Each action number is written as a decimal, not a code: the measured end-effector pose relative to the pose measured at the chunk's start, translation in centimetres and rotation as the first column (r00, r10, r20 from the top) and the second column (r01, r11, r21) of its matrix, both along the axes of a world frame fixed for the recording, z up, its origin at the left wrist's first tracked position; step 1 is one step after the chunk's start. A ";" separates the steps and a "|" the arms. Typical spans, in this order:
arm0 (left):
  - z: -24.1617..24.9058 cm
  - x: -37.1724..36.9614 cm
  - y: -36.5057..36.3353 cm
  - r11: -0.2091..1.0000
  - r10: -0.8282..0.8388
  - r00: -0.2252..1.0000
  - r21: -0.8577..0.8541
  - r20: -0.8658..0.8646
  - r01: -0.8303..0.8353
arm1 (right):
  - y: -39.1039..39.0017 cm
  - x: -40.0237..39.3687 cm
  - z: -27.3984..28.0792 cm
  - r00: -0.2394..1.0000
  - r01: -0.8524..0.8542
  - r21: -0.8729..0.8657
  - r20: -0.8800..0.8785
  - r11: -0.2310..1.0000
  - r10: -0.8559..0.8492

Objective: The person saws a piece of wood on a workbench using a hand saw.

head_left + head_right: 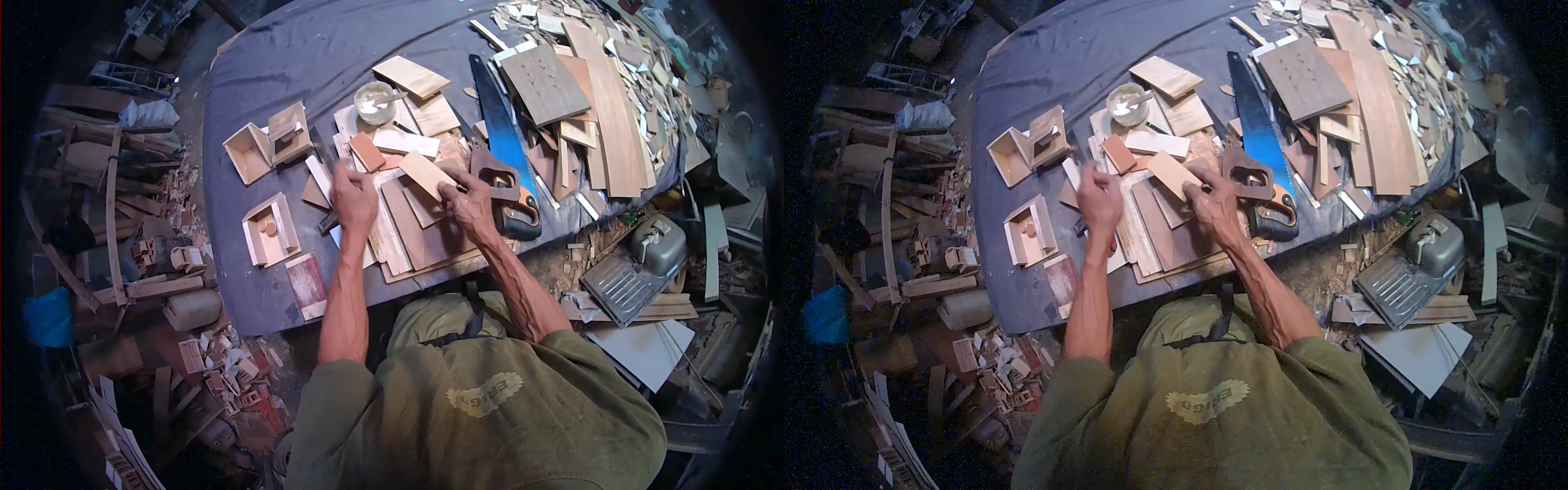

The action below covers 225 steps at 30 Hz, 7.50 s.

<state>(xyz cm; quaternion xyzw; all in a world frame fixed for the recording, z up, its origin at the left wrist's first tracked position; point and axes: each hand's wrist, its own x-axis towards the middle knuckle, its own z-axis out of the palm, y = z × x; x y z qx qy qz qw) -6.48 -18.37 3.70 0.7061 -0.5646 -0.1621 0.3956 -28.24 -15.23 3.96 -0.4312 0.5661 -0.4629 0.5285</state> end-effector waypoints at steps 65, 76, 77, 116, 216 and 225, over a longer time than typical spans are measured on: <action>-3.3 -8.7 5.2 0.776 -0.630 0.750 0.115 0.203 0.620 | 1.4 -9.1 -2.8 0.450 -0.125 -0.524 -0.787 0.842 -0.423; -3.2 -11.7 5.4 0.820 -0.570 0.759 0.162 0.315 0.549 | 15.6 -8.6 -0.1 0.849 0.368 -0.169 -0.339 0.915 -0.404; -3.5 -11.8 5.2 0.817 -0.574 0.760 0.156 0.303 0.555 | 16.2 -8.8 -1.6 0.869 0.378 -0.163 -0.276 0.911 -0.410; -1.2 -12.3 3.3 0.730 -0.682 0.622 0.327 0.384 0.600 | 19.0 -8.5 0.2 0.915 0.225 -0.231 -0.284 0.947 -0.287; -0.2 -13.5 3.1 0.723 -0.691 0.561 0.451 0.456 0.523 | 17.5 -8.2 1.4 0.912 0.073 -0.118 -0.393 0.990 -0.114; -0.3 -13.3 3.0 0.743 -0.669 0.585 0.449 0.459 0.497 | 17.5 -8.4 2.4 0.965 0.066 -0.063 -0.249 0.996 -0.080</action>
